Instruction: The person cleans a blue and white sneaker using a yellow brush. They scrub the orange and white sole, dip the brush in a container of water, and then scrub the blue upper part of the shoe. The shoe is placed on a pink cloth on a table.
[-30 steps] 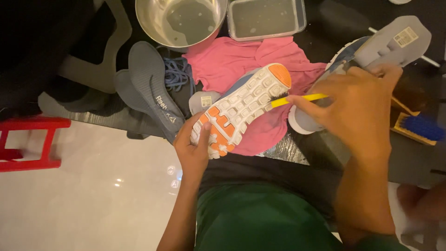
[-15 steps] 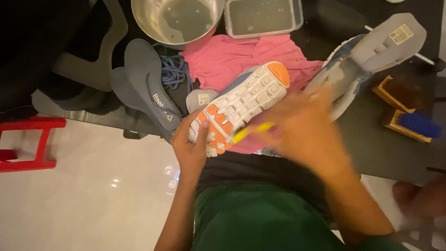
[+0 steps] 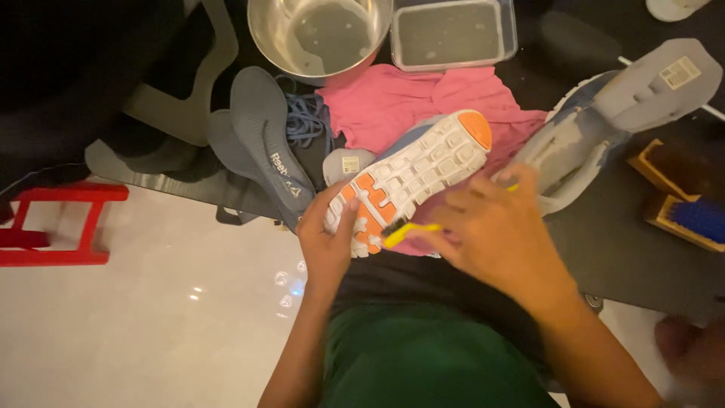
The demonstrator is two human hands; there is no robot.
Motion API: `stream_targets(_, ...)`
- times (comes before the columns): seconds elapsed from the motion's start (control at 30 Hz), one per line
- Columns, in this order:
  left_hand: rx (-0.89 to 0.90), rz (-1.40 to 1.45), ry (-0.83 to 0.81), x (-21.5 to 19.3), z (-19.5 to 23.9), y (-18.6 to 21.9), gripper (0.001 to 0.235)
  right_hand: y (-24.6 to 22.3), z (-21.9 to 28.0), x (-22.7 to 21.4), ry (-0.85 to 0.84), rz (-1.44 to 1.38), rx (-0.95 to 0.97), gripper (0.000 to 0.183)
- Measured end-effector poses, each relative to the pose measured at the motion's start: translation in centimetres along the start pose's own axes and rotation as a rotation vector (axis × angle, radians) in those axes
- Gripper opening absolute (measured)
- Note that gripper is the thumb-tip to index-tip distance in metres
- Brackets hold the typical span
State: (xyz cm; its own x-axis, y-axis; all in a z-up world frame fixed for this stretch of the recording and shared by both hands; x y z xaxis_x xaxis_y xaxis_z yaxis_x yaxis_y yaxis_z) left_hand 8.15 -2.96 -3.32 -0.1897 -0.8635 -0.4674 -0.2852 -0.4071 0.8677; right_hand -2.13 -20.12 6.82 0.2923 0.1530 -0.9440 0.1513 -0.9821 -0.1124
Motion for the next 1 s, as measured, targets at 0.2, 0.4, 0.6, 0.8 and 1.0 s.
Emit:
stream_targets(0.2,-0.029,0.035,0.003,-0.1,0.0,0.7,0.032,3.0,-0.4,-2.3,0.058,0.106,0.192,0.032)
stream_targets(0.4,0.016,0.017,0.008,-0.1,0.0,0.7,0.032,-0.3,-0.8,1.0,-0.079,-0.05,-0.006,0.034)
stream_targets(0.6,-0.076,0.029,-0.04,0.4,0.3,-0.3,0.042,0.6,-1.2,-1.1,0.014,0.157,-0.002,0.01)
stream_targets(0.8,-0.014,0.01,-0.046,0.3,0.1,0.0,0.046,-0.7,-1.8,0.0,-0.023,-0.009,-0.124,0.009)
stream_targets(1.0,0.088,-0.032,-0.064,-0.3,0.1,1.4,0.042,-3.9,-3.3,0.0,-0.058,-0.007,-0.394,0.012)
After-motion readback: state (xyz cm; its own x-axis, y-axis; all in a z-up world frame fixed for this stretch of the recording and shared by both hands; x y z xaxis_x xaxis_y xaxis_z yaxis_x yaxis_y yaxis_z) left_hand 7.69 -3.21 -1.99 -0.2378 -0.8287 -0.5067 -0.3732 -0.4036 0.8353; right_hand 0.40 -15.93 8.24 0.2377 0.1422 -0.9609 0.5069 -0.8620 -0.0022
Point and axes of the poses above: each hand's wrist, its own z-axis away from the middle knuckle, its own x-axis out of the palm, y = z × x, the point moved 8 cm from there along -z, towards the middle knuckle, and after that the axes turned 6 degrees about -z, right-handed, at the moved point
